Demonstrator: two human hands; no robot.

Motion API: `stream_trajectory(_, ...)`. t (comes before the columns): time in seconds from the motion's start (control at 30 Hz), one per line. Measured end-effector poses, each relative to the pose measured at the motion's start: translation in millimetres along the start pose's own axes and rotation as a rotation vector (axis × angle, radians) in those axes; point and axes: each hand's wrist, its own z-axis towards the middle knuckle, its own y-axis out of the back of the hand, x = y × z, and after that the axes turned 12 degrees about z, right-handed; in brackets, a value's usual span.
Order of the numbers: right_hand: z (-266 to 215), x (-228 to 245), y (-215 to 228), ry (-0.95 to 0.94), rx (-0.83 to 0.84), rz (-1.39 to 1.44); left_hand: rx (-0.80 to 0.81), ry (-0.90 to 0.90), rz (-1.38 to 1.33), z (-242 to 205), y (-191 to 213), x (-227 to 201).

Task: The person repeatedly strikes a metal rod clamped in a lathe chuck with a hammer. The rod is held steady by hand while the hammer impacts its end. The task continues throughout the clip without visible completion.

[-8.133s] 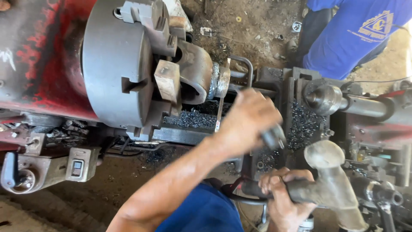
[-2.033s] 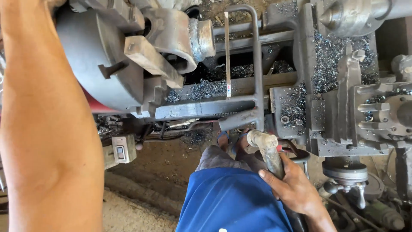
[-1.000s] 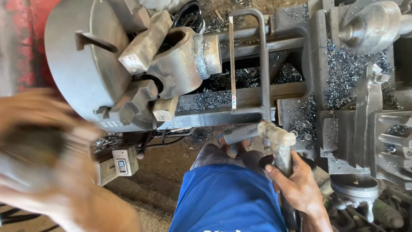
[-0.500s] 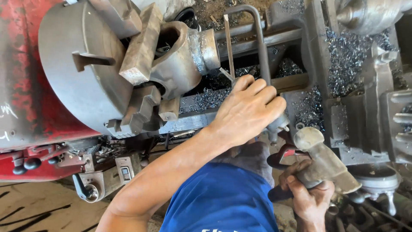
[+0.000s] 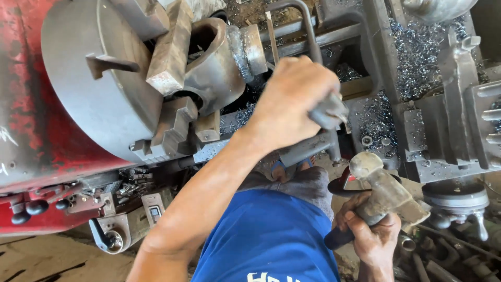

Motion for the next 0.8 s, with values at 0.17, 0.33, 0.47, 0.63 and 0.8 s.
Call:
stream_trajectory(0.17, 3, 4, -4, -0.006, 0.042, 0.03, -0.861, 0.528, -1.037, 1, 37, 42)
stream_trajectory(0.33, 9, 7, -14, -0.017, 0.034, 0.012, -0.803, 0.397, -1.066, -1, 40, 46)
stream_trajectory(0.47, 18, 16, -22, -0.023, 0.028, -0.033, -0.752, 0.352, -1.019, 4, 36, 44)
stream_trajectory(0.63, 29, 28, -28, -0.004, 0.044, -0.077, -0.703, 0.342, -0.969, 3, 40, 42)
stream_trajectory(0.8, 53, 62, -51, 0.041, 0.166, -0.117, -0.717, 0.317, -1.006, 3, 33, 48)
